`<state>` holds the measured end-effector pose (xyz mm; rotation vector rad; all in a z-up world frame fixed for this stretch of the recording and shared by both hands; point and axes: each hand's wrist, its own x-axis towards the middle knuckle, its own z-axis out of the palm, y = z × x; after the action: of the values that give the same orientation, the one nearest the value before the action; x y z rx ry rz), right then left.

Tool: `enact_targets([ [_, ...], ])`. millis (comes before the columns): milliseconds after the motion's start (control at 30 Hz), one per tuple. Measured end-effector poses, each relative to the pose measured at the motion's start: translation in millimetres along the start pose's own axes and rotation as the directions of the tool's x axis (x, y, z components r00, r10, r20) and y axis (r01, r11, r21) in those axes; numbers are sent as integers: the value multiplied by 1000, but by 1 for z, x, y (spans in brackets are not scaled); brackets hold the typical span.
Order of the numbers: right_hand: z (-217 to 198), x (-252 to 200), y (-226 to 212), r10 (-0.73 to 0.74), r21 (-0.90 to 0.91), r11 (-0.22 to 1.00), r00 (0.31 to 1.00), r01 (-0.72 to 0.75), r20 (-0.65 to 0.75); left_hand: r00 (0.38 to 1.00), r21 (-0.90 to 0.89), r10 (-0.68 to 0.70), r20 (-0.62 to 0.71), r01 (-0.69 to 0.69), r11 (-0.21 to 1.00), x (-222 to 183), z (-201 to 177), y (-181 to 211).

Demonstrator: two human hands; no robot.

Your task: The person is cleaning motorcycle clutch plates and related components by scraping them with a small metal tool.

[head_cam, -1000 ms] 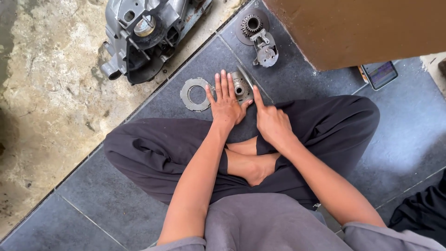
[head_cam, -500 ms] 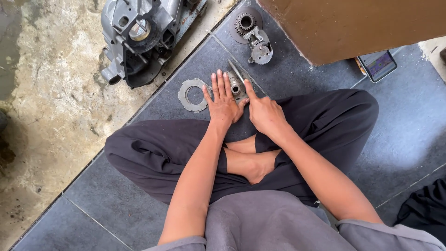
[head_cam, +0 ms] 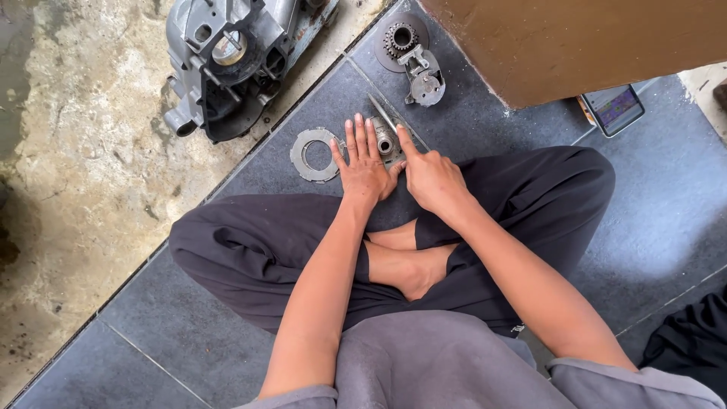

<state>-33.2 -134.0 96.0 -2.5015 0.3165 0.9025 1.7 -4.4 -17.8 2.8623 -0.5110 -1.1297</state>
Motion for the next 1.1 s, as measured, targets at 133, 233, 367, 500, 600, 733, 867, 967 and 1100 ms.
enact_targets([
  [133, -5, -33, 10, 47, -17, 999, 997, -46, 61, 1000, -41, 6, 12, -6, 999, -5, -8, 0],
  [233, -6, -40, 12, 101, 11, 995, 988, -103, 116, 1000, -32, 3, 16, -2, 999, -5, -9, -1],
  [367, -2, -11, 4, 16, 69, 997, 999, -18, 32, 1000, -10, 4, 18, -3, 1000, -1, -3, 0],
  [500, 2, -9, 3, -4, 56, 998, 1000, 4, -3, 1000, -1, -3, 20, 3, 1000, -2, -6, -1],
  [600, -8, -40, 6, 58, 65, 996, 997, -61, 54, 1000, -29, 5, 10, -4, 1000, -5, -10, 0],
  [733, -6, -38, 9, 102, 49, 993, 988, -108, 112, 1000, -31, 7, -8, -7, 999, -6, -7, 1],
  [867, -4, -10, -2, 32, 67, 997, 999, -34, 40, 1000, 2, 1, -9, -1, 1000, 1, 2, -1],
  [967, -7, -20, -2, 46, 69, 996, 997, -50, 55, 1000, -3, -5, -9, 5, 1000, -3, 3, -1],
  [1100, -8, -52, 9, 110, 64, 991, 988, -117, 108, 1000, -32, 4, -10, -4, 999, -4, -4, 0],
])
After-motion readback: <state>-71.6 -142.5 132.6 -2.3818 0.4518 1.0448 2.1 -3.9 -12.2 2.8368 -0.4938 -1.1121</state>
